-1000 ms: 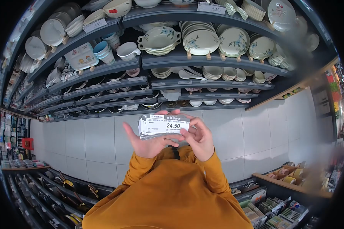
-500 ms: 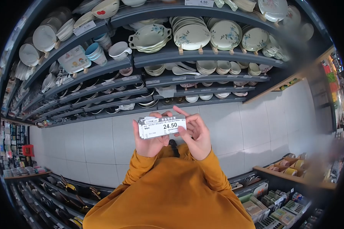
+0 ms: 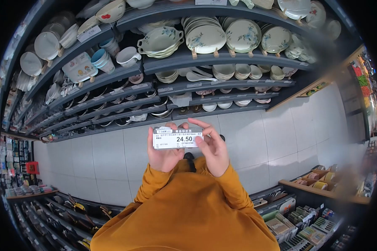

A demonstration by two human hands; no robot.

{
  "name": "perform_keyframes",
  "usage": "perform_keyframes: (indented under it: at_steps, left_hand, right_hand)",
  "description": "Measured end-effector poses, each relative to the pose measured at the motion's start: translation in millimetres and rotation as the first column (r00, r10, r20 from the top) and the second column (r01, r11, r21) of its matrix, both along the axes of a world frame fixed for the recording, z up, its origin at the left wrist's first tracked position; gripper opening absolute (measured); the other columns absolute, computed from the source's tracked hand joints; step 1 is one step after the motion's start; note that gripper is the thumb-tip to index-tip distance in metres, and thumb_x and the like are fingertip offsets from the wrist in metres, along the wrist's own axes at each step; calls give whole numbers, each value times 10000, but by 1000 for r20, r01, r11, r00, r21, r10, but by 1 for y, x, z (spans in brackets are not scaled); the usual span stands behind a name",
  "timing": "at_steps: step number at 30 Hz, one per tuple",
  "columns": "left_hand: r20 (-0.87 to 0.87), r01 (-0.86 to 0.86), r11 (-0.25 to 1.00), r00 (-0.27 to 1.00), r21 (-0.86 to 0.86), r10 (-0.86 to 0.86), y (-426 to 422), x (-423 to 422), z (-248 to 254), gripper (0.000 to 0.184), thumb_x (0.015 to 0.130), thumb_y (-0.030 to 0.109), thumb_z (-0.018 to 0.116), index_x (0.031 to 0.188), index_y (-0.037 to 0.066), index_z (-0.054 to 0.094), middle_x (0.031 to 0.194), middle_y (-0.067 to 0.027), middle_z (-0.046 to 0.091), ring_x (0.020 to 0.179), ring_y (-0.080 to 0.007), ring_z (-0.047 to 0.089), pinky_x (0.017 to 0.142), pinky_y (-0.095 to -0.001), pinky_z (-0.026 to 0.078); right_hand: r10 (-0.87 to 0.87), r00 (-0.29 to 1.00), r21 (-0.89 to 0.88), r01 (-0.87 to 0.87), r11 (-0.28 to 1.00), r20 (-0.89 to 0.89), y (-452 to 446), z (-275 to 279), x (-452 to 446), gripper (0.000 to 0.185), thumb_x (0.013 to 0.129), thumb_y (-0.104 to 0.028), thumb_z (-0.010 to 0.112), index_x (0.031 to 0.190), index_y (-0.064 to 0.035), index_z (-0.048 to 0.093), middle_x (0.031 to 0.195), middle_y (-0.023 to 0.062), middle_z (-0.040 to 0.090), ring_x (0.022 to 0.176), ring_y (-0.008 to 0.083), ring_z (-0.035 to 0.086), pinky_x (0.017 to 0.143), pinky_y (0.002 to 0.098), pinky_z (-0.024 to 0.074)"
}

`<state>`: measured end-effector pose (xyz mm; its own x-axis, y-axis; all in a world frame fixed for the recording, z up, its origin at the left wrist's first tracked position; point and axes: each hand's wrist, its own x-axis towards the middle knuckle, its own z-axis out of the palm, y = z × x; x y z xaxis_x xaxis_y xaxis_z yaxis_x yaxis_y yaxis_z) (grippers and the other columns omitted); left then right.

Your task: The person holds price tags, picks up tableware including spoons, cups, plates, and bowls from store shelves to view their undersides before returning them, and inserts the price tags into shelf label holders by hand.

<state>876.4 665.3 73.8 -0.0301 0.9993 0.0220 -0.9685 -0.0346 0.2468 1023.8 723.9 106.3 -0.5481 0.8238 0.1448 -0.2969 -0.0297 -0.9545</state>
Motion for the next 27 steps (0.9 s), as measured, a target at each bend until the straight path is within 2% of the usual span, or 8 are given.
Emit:
perform_keyframes:
  at_steps: [4, 7, 8, 11, 14, 17, 22, 27]
  left_hand:
    - [20, -17, 999, 1000, 36, 17, -1, 3, 1, 708, 863, 649, 418, 1247, 54, 406, 1286, -171, 390, 933, -275, 578, 605, -325, 519]
    - [-309, -63, 993, 946, 102, 92, 1, 5, 3, 739, 820, 528, 614, 1335, 62, 361, 1326, -121, 406, 948, -225, 563, 700, -326, 500]
    - [-342, -48, 991, 936, 124, 88, -1, 6, 4, 632, 837, 254, 673, 1348, 73, 347, 1311, -91, 430, 908, -189, 560, 702, -299, 485]
    - [-503, -126, 984, 863, -128, 45, 0, 9, 8, 513, 872, 73, 582, 1335, 86, 363, 1299, -78, 442, 854, -154, 548, 679, -286, 473]
    - [-358, -122, 983, 932, -140, 64, 5, 9, 6, 474, 875, -33, 507, 1314, 86, 376, 1286, -69, 448, 829, -131, 533, 654, -267, 459]
    - [-342, -138, 976, 937, -168, 74, 10, 11, 16, 451, 874, -23, 513, 1293, 81, 386, 1274, -69, 451, 830, -124, 529, 644, -250, 451]
    - [-339, -124, 986, 937, -113, 79, 18, 13, 16, 449, 875, -28, 507, 1292, 83, 383, 1281, -75, 444, 803, -127, 526, 629, -246, 440]
    - [-325, -118, 982, 944, -148, 65, 28, 21, 15, 445, 877, -29, 506, 1289, 86, 384, 1290, -81, 438, 752, -127, 521, 620, -243, 437]
  right_hand:
    - [9, 1000, -92, -7, 996, 29, -1, 0, 0, 76, 922, -6, 498, 924, -21, 423, 1303, 177, 479, 1099, 181, 537, 908, 307, 459]
    - [-25, 1000, -159, 24, 987, -2, 1, 1, 0, 69, 924, -8, 493, 933, -17, 425, 1300, 177, 482, 1105, 181, 536, 915, 305, 454]
    - [-21, 1000, -153, 19, 988, -14, 2, 1, 0, 72, 922, -6, 497, 942, -14, 428, 1299, 178, 484, 1114, 185, 533, 921, 305, 451]
    - [-31, 1000, -134, 31, 990, 2, 5, -5, 0, 67, 923, -8, 498, 947, -14, 435, 1303, 181, 481, 1117, 188, 533, 931, 309, 445]
    - [-74, 997, -74, 73, 995, -15, 8, -9, -1, 114, 916, -9, 508, 1020, -20, 464, 1326, 180, 458, 1089, 181, 547, 894, 301, 468]
    - [-104, 993, -20, 106, 994, 62, 13, -5, 4, 253, 898, -15, 543, 1141, -15, 472, 1345, 165, 441, 988, 156, 577, 825, 274, 489]
    - [-156, 984, -2, 157, 988, 91, 16, -6, 9, 380, 883, -9, 568, 1245, -8, 451, 1291, 144, 476, 1000, 140, 575, 812, 276, 481]
    - [-178, 971, -37, 186, 982, 162, 25, -10, 19, 369, 886, -14, 573, 1242, 4, 479, 864, 41, 559, 751, 85, 555, 736, 253, 473]
